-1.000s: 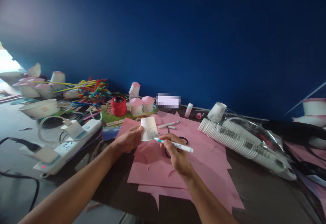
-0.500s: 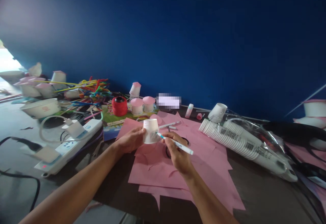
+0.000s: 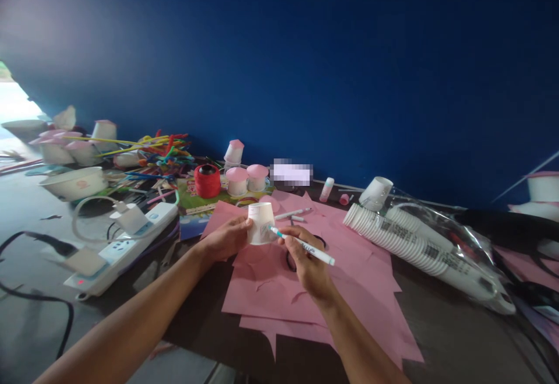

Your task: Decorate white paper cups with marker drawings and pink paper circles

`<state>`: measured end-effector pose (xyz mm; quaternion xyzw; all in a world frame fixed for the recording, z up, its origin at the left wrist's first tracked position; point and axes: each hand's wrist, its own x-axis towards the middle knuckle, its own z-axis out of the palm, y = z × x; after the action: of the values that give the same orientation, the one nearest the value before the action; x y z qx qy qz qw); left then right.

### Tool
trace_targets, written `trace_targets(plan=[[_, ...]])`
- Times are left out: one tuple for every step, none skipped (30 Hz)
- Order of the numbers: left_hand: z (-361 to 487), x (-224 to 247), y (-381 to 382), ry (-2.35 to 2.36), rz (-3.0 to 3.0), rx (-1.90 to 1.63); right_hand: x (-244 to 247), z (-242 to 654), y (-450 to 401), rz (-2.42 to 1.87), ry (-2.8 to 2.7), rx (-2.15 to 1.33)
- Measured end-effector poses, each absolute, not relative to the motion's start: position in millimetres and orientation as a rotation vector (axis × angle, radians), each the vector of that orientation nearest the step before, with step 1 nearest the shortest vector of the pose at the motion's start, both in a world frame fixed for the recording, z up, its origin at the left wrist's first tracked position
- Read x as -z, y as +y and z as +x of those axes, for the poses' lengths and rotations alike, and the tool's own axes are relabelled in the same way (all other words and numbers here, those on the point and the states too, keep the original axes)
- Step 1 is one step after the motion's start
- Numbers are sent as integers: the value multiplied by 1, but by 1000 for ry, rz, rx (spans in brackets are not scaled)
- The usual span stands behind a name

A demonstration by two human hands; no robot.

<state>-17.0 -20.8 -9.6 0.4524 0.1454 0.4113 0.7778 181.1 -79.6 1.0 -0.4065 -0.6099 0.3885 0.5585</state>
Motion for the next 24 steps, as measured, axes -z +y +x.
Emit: trace_targets(plan=[[-17, 10, -21, 320, 980, -886, -1, 181, -79, -960, -1446, -905], [-17, 9, -22, 326, 980, -882, -2, 180, -79, -962, -1452, -897], [-17, 9, -22, 332, 977, -878, -2, 179, -79, -964, -1456, -892], [-18, 9, -22, 336, 973, -877, -3, 179, -80, -967, -1460, -892], [-18, 9, -22, 338, 967, -881, -3, 178, -80, -969, -1464, -898], [-18, 9, -22, 341, 962, -885, -3, 178, -81, -972, -1471, -907], [-18, 8, -22, 342, 958, -888, -3, 178, -82, -975, -1481, -924], [-19, 8, -22, 340, 956, -891, -3, 178, -83, -978, -1495, -946], [-19, 8, -22, 337, 955, -892, -2, 178, -84, -983, -1509, -969], [-19, 9, -21, 336, 956, -892, -2, 178, -84, -988, -1523, -991], [-19, 9, -21, 336, 957, -893, -1, 179, -84, -995, -1531, -1012], [-19, 10, -21, 339, 956, -893, -1, 180, -84, -1000, -1531, -1028], [-19, 10, -20, 345, 953, -894, 0, 180, -83, -1003, -1517, -1031], [-19, 11, -20, 350, 946, -896, 2, 181, -81, -1005, -1489, -1016], [-19, 12, -19, 352, 938, -897, 3, 182, -79, -1005, -1448, -985], [-19, 12, -19, 352, 928, -898, 5, 182, -76, -1002, -1397, -942], [-19, 12, -19, 350, 918, -900, 7, 182, -74, -994, -1342, -895], [-19, 12, -19, 344, 908, -903, 8, 182, -71, -983, -1293, -858], [-19, 12, -18, 335, 899, -908, 10, 182, -70, -974, -1258, -842], [-20, 12, -19, 330, 890, -907, 11, 181, -69, -971, -1242, -841], [-20, 11, -19, 331, 877, -900, 12, 180, -68, -975, -1245, -843], [-21, 11, -19, 338, 861, -891, 12, 179, -69, -983, -1268, -839], [-21, 11, -19, 353, 842, -884, 12, 178, -70, -995, -1308, -831], [-22, 11, -19, 375, 822, -881, 11, 177, -72, -1001, -1357, -816]])
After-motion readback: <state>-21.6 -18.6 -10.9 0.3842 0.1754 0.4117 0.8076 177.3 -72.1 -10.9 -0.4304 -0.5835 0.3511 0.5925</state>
